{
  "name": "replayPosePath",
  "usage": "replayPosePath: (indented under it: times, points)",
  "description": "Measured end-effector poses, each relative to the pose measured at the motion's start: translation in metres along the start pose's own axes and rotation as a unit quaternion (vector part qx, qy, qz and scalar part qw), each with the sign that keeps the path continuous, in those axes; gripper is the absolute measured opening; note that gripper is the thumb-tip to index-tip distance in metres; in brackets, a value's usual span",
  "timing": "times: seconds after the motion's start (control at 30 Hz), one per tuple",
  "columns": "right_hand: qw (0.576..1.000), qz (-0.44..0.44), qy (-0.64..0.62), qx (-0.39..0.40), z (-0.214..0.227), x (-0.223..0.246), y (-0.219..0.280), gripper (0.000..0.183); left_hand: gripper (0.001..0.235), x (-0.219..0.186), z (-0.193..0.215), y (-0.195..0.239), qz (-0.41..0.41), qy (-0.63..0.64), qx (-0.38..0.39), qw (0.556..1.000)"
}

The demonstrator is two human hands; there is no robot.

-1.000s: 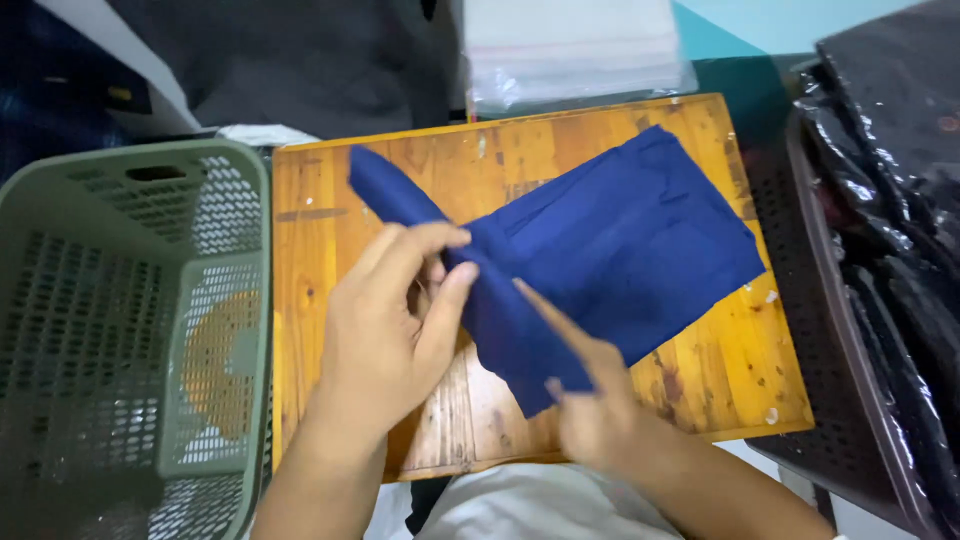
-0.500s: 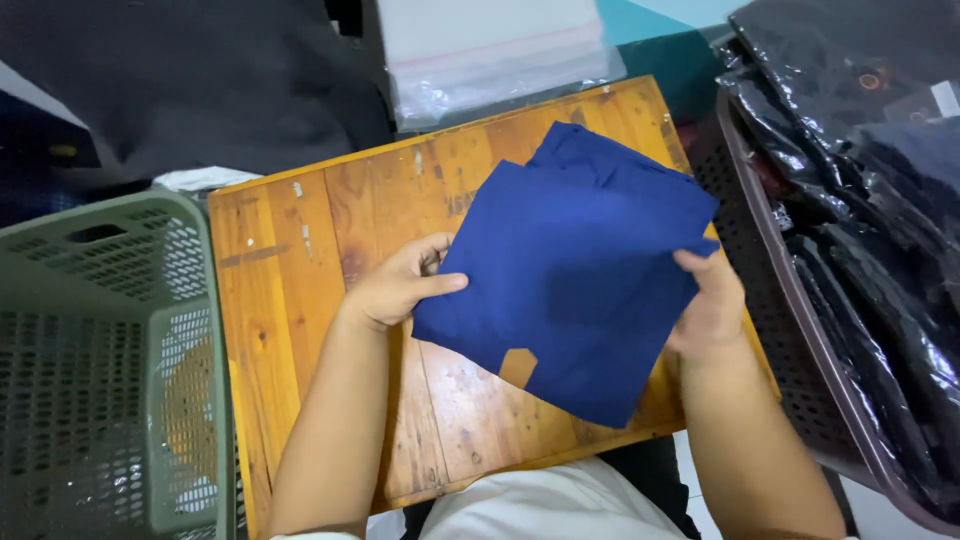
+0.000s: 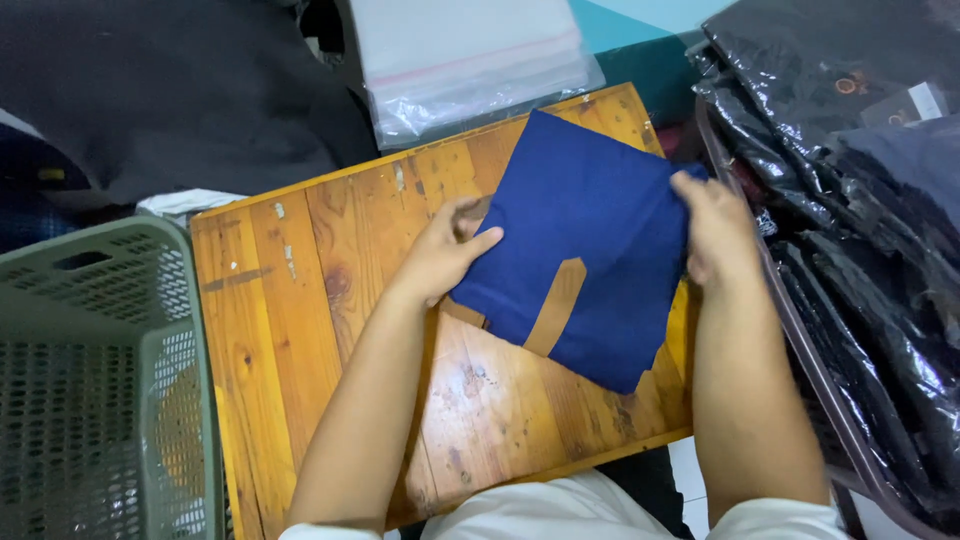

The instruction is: Folding a blue long-sleeved shirt on a wooden table in a garment factory setting.

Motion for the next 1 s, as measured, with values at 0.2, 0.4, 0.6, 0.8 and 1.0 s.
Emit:
replayPosePath:
  times: [0.2,0.4,0.6,0.8,1.0]
  points:
    - [0.975,0.043,0.213,-0.038,0.016,-0.018,0.006,0.095,0.074,-0.038,0.007,0.055,-0.002,-0.125,0.074,0.989]
    - [0.984,0.156,0.022,0.080,-0.009,0.003,0.029,0.097,0.068,-0.026,0.004,0.102,0.045,-0.142,0.019,0.989]
    - [0.962,0.185,-0.079,0.186,-0.044,-0.033,-0.004,0.084,0.046,-0.015,0.006,0.153,0.107,-0.125,-0.053,0.985]
    - [0.956,0.136,0.258,-0.031,-0.014,0.007,0.060,0.030,0.025,0.001,0.001,0.179,0.145,-0.094,-0.032,0.984]
    - [0.932,0.002,0.354,0.070,-0.009,-0.003,0.098,0.051,0.039,0.002,-0.004,0.180,0.130,-0.167,0.008,0.977]
Point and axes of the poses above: each hand's wrist, its own y-axis away from the middle knuckle, its own z-axis out of the back of the hand, x = y × z, the point moved 5 cm from there along -y, towards the middle knuckle, and after that the axes turned 6 degrees about -z, right-handed, at the moved point
